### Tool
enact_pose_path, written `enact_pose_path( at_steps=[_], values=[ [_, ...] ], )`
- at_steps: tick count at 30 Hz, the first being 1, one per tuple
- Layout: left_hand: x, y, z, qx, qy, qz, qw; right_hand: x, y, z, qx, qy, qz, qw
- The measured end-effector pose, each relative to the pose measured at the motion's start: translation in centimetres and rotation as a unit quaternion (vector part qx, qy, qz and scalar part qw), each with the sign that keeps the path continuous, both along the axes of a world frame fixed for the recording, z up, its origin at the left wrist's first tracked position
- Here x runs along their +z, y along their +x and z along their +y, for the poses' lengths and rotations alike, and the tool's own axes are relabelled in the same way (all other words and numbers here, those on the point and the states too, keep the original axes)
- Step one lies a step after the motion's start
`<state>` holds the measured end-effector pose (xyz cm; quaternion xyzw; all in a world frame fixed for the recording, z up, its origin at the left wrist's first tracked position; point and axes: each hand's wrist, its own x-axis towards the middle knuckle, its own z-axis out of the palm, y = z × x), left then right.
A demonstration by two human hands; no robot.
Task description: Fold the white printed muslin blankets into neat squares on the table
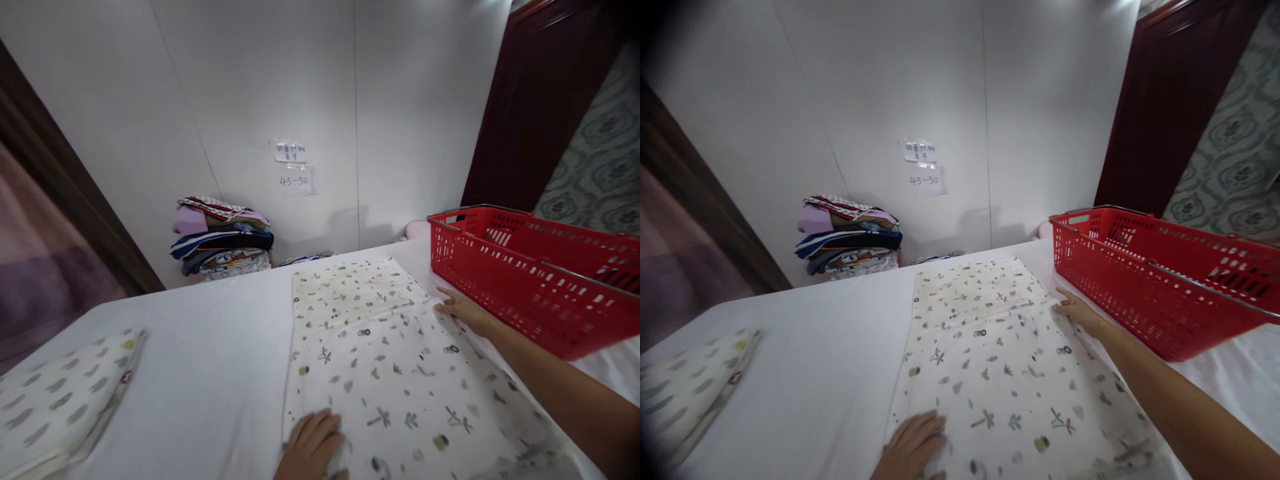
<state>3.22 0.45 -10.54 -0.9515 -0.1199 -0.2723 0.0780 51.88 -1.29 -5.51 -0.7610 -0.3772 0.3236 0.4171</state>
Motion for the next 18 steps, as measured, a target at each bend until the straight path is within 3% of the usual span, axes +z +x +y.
enact_pose_path(
  at_steps=[11,18],
  values=[
    [2.8,0.1,-3.1,0.067,-0.157,0.006,0.985,0.8,-1.2,-2.1,0.045,-0.042,-0.048,0.997],
    [3.1,0.4,-3.3,0.063,-0.2,0.01,0.978,1.3,-1.9,-4.1,0.041,-0.081,-0.098,0.991]
  ],
)
